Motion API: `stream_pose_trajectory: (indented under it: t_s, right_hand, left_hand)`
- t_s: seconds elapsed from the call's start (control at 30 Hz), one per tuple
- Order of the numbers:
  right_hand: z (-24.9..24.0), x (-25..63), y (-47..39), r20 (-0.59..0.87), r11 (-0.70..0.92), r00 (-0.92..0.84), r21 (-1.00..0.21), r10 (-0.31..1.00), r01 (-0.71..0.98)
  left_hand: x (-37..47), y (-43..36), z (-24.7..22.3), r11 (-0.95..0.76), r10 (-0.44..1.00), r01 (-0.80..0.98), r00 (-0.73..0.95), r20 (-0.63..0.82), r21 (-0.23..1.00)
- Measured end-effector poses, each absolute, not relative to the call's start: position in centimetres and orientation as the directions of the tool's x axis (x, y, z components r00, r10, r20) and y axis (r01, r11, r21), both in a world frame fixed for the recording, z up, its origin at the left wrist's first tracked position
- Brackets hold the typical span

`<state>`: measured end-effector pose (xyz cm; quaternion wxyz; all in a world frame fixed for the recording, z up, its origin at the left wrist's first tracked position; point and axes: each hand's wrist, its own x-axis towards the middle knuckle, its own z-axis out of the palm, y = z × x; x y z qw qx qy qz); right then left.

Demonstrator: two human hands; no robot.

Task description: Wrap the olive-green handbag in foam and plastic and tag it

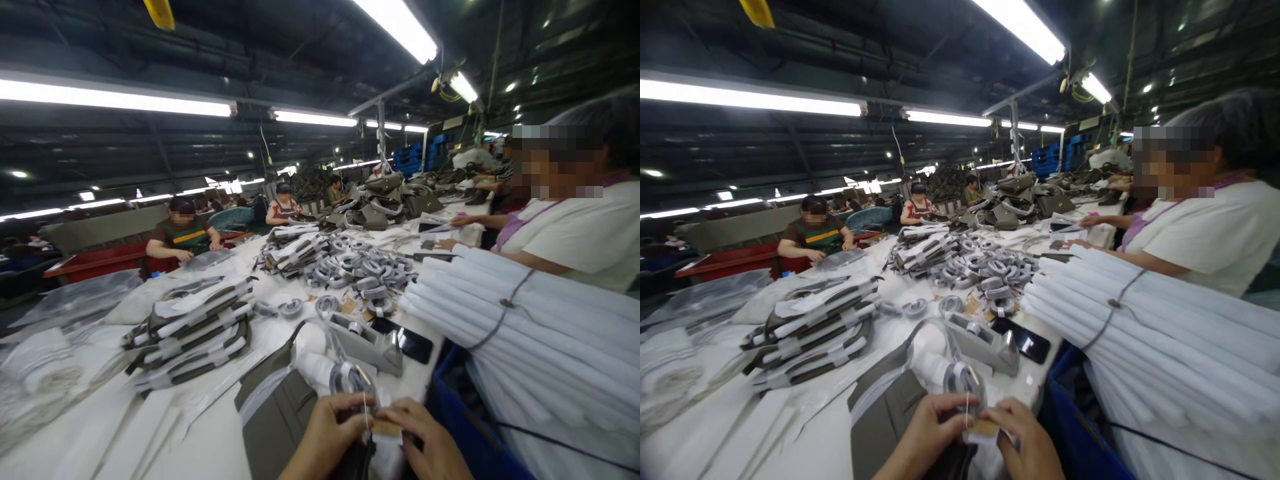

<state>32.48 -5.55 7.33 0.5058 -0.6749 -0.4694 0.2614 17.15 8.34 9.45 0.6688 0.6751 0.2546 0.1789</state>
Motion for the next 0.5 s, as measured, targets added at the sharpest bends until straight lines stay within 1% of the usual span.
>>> stream_pose_trajectory:
  t_s: [0.03,0.07,0.17,0.23,0.37,0.5]
  right_hand:
    - [7.5,32.4,-5.6,0.161,-0.050,0.444,-0.903,0.882,0.427]
    - [7.7,32.3,-5.5,0.166,-0.058,0.464,-0.900,0.870,0.431]
    - [7.9,32.0,-5.3,0.101,-0.088,0.502,-0.936,0.859,0.340]
    - [8.0,31.8,-5.1,0.100,-0.093,0.492,-0.932,0.865,0.352]
    - [8.8,31.9,-4.7,0.203,-0.031,0.367,-0.840,0.908,0.542]
    - [10.4,32.0,-4.1,0.218,-0.017,0.239,-0.704,0.946,0.710]
  left_hand:
    - [17.1,8.2,9.9,0.029,0.589,0.099,0.803,-0.097,0.995]
    - [17.0,8.1,10.2,0.038,0.595,0.093,0.797,-0.097,0.995]
    - [16.8,7.8,10.6,0.060,0.598,0.081,0.795,-0.101,0.995]
    - [16.6,7.6,10.6,0.057,0.607,0.068,0.790,-0.089,0.996]
    - [16.8,7.2,10.9,-0.033,0.622,0.047,0.783,-0.016,0.998]
    - [17.3,6.9,11.4,-0.255,0.640,0.051,0.757,0.129,0.966]
